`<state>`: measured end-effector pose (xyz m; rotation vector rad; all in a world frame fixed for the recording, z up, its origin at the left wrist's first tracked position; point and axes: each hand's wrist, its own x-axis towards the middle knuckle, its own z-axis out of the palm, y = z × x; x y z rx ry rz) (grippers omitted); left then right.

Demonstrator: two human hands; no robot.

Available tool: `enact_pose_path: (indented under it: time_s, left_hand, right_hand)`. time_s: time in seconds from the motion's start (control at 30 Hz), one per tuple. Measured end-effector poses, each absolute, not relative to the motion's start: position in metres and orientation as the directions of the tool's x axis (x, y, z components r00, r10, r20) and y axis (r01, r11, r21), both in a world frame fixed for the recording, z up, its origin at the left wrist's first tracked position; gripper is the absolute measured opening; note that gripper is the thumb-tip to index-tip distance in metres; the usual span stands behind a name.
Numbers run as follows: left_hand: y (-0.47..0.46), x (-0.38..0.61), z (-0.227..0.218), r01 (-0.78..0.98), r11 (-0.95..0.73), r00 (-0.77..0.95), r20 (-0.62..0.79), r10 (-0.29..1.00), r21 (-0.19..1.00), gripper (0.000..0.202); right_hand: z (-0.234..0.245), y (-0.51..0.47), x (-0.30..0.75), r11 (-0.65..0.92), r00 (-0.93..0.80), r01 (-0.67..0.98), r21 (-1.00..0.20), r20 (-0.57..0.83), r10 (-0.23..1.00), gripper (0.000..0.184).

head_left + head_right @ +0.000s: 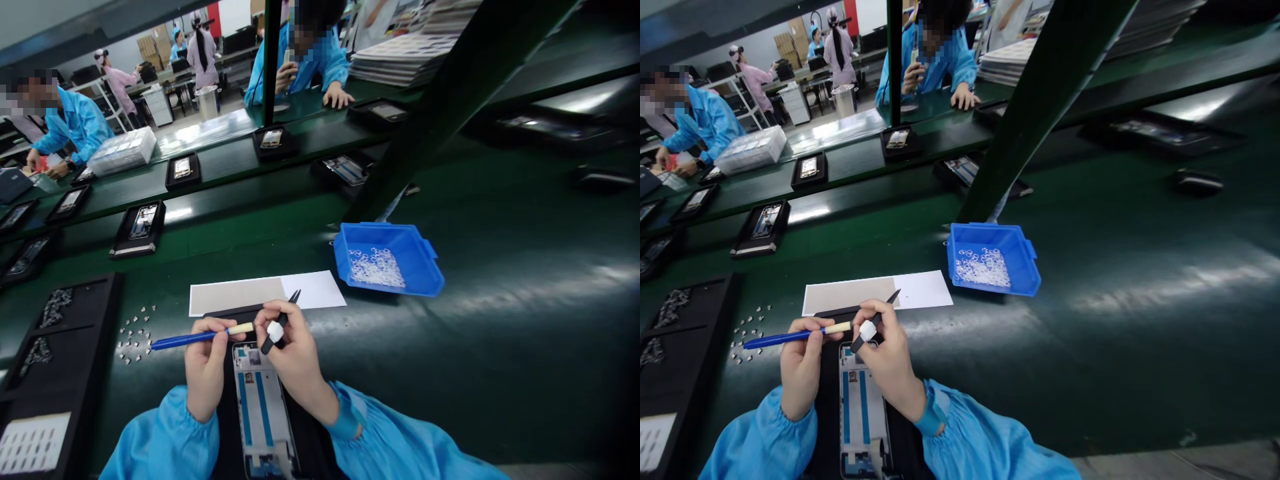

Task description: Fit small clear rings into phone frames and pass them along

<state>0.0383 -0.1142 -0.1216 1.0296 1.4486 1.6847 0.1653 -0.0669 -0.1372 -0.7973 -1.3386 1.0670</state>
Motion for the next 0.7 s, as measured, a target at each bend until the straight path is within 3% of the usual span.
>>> enact_pose_path:
  time_s: [0.2,0.37,0.47,0.7]
  left_hand:
    - [-0.1107,0.0383,-0.1224,-0.272,-0.018,-0.43,-0.105,0.897,0.962,0.044]
    - [-0.1081,0.0379,-0.1178,-0.385,0.011,-0.41,-0.181,0.894,0.923,0.051]
    - [-0.1084,0.0365,-0.1205,-0.342,-0.044,-0.459,-0.126,0.879,0.939,0.049]
    - [-0.1137,0.0369,-0.1228,-0.002,-0.21,-0.56,0.173,0.81,0.978,0.032]
  right_hand:
    - [-0.1366,-0.0689,0.1654,0.321,-0.102,-0.171,-0.931,0.341,0.934,0.038]
    - [-0.1351,-0.0684,0.1671,0.334,-0.099,-0.2,-0.921,0.358,0.928,0.038]
    - [-0.1327,-0.0673,0.1688,0.359,-0.106,-0.197,-0.912,0.384,0.917,0.037]
    - [-0.1348,-0.0678,0.1691,0.346,-0.163,-0.117,-0.931,0.362,0.918,0.035]
